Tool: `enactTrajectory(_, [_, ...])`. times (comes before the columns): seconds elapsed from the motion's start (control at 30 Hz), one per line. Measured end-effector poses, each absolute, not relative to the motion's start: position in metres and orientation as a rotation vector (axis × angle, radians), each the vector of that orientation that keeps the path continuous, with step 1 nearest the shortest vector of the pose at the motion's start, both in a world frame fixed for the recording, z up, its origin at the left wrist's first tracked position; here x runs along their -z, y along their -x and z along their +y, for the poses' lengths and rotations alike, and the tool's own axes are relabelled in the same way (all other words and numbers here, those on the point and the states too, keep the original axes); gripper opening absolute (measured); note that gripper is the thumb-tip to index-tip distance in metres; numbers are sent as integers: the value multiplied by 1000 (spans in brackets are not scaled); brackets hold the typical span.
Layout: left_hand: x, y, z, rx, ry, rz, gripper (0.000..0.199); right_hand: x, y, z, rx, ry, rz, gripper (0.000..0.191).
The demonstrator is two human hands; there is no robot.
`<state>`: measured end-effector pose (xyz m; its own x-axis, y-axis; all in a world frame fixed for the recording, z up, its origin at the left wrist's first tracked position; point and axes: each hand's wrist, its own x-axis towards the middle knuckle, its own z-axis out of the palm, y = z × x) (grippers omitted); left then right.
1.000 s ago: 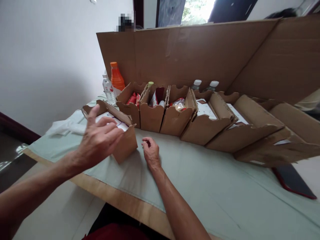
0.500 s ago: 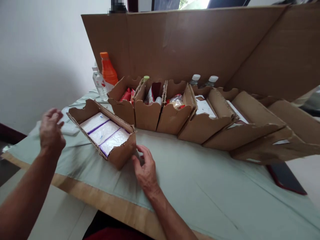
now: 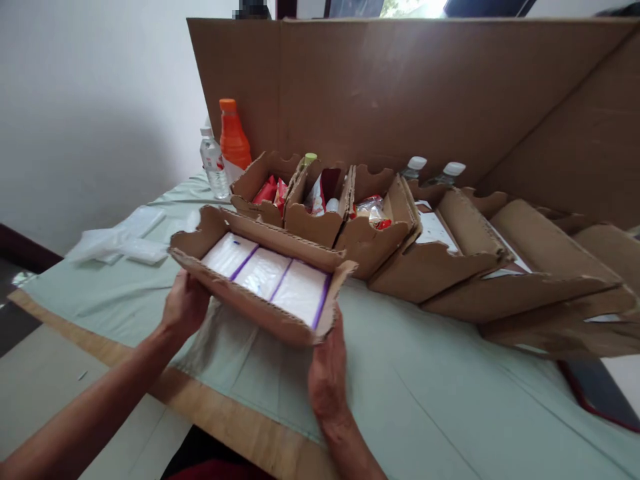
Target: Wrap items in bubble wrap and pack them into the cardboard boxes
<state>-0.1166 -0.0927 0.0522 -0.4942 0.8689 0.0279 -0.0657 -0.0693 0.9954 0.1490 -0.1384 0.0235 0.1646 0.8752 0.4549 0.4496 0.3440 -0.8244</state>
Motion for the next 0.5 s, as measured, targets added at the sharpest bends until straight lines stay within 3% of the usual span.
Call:
enactTrajectory(0.27, [-57,27,-57,-1441,-1074,1142,64,-20,-271,-82,15,1647,-1469,25])
enactTrajectory(0.4, [-48,34,-74,-1219,-1294,1141,62,-11,-300,-80,42,1779,-1388,18])
enactTrajectory(0.5, [-42,71,-81,-1119,-1491,1361,45,2,-301,-83,-42,1748,-1421,19])
